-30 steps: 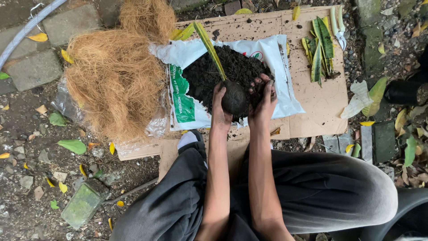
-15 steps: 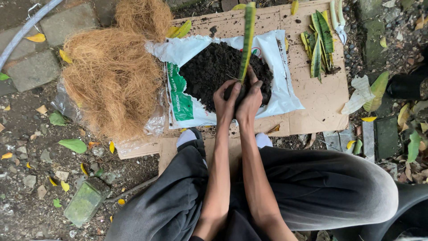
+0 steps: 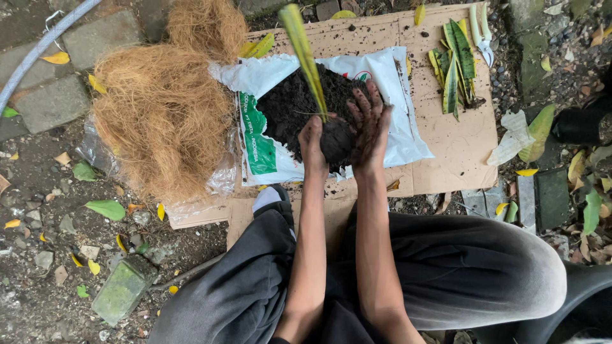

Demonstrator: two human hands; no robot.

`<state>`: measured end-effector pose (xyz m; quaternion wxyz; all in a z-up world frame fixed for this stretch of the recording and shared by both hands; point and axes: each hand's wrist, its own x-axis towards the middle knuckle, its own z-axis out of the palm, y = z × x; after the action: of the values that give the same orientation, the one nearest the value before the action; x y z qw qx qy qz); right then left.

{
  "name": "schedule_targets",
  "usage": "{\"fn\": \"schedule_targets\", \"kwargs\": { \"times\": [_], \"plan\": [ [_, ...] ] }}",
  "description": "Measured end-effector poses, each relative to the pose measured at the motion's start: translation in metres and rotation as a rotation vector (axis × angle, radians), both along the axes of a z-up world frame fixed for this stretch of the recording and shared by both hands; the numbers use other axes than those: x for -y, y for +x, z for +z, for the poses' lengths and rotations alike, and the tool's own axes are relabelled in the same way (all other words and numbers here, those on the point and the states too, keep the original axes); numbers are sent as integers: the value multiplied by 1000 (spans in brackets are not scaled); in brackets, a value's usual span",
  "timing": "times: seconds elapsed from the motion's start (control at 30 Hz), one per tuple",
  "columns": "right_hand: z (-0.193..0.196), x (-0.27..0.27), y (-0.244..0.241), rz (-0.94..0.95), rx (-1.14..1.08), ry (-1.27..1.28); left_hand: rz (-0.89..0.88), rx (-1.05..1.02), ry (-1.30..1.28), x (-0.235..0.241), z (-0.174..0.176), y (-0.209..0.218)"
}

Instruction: The person wraps a plant cutting with soil by hand, repeatedly pressing and shaping the soil around the stem to form a compact ball. The person handles the cutting and soil directly without tools.

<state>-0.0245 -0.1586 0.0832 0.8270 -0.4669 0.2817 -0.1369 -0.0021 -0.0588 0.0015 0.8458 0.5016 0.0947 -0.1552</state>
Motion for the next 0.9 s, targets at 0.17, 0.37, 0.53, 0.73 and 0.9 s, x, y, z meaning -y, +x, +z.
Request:
{"fn": "schedule_targets", "kwargs": {
  "times": [0.17,0.37,0.53,0.73,0.9],
  "plan": [
    [-16,-1,-9,151,-42,-197,81,-124,-298,2,1,-2],
    [-42,-20,-12,88,39,26,139,41,114,12,29,7],
    [-42,-31,-12,72,-4,-166,150,-1,355,14,46,13],
    [-27,-33,-10,70,67,-148,186,83,195,13,47,13],
    [-20,-31,-13,121,54,-105,151,27,139,7,46,14]
  ]
}}
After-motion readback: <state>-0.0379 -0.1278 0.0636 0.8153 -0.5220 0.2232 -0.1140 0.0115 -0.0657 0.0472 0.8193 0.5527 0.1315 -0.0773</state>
